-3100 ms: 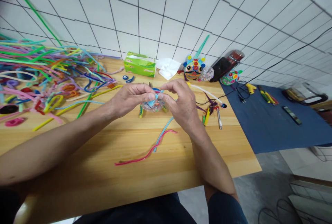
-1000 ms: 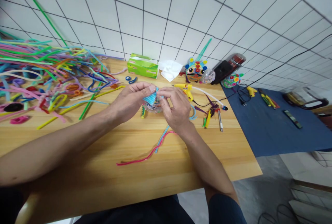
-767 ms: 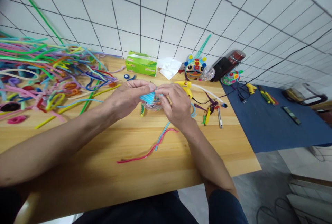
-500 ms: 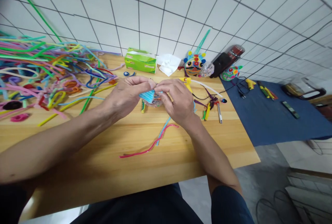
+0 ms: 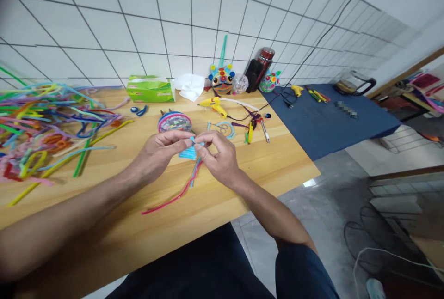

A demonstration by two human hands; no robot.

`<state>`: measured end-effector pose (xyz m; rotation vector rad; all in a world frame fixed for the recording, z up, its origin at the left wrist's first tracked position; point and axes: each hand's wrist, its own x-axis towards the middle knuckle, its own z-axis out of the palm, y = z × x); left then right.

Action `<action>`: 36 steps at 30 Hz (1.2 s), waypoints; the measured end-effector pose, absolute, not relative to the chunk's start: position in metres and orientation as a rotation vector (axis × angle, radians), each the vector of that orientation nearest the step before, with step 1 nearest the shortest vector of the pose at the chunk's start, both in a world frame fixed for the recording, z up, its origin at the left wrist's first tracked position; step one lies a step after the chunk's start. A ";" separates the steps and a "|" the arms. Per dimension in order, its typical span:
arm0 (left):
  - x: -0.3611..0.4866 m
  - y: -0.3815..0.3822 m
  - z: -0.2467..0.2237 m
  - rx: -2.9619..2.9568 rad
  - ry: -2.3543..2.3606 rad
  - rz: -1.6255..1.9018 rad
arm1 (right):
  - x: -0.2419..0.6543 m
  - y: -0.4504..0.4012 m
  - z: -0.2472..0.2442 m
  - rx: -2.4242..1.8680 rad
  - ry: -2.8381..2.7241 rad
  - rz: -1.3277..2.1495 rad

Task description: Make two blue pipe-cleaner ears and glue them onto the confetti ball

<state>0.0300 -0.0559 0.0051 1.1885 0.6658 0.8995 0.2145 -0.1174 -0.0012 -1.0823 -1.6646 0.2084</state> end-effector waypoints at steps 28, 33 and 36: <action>-0.045 -0.060 -0.051 1.143 0.947 0.918 | 0.245 -0.002 -0.026 -1.410 -2.032 0.743; -0.048 -0.047 -0.052 1.152 0.940 1.063 | 0.229 0.009 -0.024 -1.330 -2.095 0.913; -0.049 -0.042 -0.051 1.164 0.916 1.052 | 0.224 0.008 -0.030 -1.337 -2.058 0.909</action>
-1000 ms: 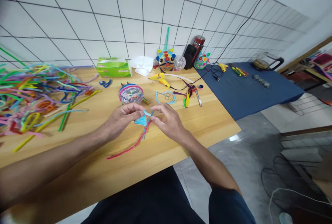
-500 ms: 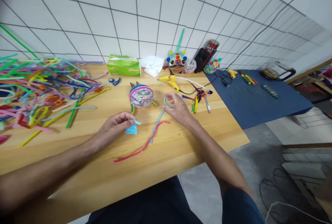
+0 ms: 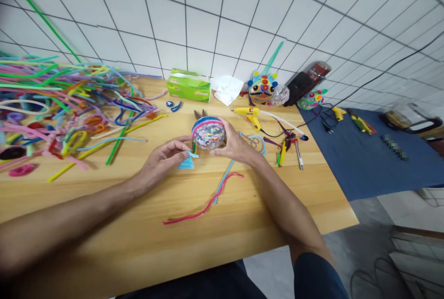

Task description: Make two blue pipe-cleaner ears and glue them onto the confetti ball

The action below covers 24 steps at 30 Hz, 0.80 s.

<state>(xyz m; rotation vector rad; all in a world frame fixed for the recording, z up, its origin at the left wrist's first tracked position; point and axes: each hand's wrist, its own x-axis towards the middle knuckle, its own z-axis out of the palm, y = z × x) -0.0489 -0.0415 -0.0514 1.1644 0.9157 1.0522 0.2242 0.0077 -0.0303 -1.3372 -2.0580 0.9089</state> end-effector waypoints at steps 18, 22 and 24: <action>-0.043 -0.052 -0.047 1.005 0.974 1.091 | 0.122 0.074 -0.033 -1.156 -2.118 0.793; -0.040 -0.051 -0.053 0.990 0.951 1.097 | 0.147 0.062 -0.043 -1.345 -2.089 0.603; -0.039 -0.051 -0.054 0.976 0.924 1.102 | 0.170 0.049 -0.044 -1.559 -2.065 0.411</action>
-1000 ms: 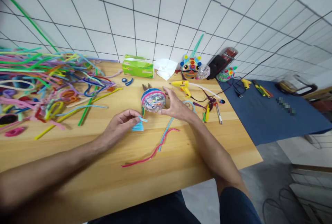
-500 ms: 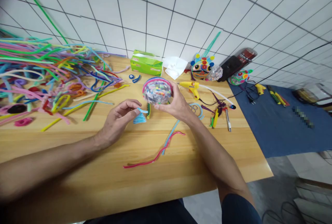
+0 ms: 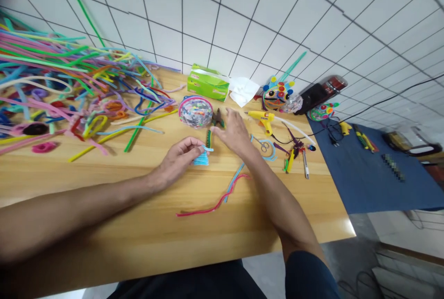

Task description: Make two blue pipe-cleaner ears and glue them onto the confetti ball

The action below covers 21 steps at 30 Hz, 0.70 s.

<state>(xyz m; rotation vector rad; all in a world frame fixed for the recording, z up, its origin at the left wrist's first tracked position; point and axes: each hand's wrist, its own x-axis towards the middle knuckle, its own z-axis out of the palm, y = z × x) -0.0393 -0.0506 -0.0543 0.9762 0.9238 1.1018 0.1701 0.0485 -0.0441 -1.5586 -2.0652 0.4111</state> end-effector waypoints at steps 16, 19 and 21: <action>-0.046 -0.044 -0.055 1.064 0.859 1.049 | 0.218 0.011 -0.018 -1.682 -1.638 0.147; -0.047 -0.045 -0.051 1.133 0.820 1.028 | 0.225 -0.016 0.000 -1.461 -1.380 0.276; -0.047 -0.048 -0.047 1.189 0.784 1.041 | 0.222 -0.033 0.007 -1.326 -1.248 0.522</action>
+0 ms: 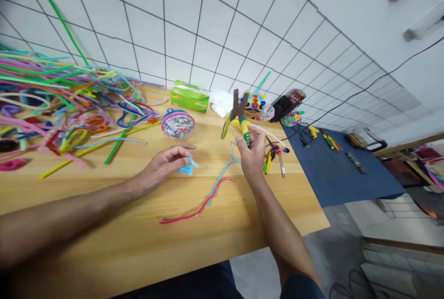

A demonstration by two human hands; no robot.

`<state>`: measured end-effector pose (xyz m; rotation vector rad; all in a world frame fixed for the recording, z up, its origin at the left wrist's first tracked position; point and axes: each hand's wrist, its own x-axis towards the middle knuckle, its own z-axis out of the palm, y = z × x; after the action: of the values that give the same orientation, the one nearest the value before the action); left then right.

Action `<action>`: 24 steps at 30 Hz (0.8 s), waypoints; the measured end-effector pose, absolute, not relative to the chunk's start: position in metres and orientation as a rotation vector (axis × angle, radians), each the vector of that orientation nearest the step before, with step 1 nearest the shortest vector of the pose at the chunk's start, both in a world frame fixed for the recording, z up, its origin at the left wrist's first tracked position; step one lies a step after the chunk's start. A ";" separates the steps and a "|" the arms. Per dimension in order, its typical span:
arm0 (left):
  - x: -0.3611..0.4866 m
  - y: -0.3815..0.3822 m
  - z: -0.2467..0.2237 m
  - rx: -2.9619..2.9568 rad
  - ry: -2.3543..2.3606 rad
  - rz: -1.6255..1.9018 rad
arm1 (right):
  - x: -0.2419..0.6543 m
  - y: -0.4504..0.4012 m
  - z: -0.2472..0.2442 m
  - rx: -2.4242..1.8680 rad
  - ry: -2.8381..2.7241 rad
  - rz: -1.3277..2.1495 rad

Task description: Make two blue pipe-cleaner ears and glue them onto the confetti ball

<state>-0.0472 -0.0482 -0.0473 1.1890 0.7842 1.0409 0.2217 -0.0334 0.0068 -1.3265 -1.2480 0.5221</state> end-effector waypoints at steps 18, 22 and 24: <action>-0.041 -0.053 -0.052 1.051 0.771 1.093 | 0.222 -0.081 -0.002 -1.020 -1.170 1.330; -0.044 -0.057 -0.047 1.129 0.847 1.095 | 0.213 -0.085 -0.001 -0.984 -1.157 1.441; -0.045 -0.058 -0.044 1.152 0.861 1.084 | 0.213 -0.084 -0.001 -0.964 -1.182 1.453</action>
<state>-0.0454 -0.0575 -0.0439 1.1519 0.8606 1.0844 0.2131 -0.0842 -0.0008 -0.9638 -1.1818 1.4531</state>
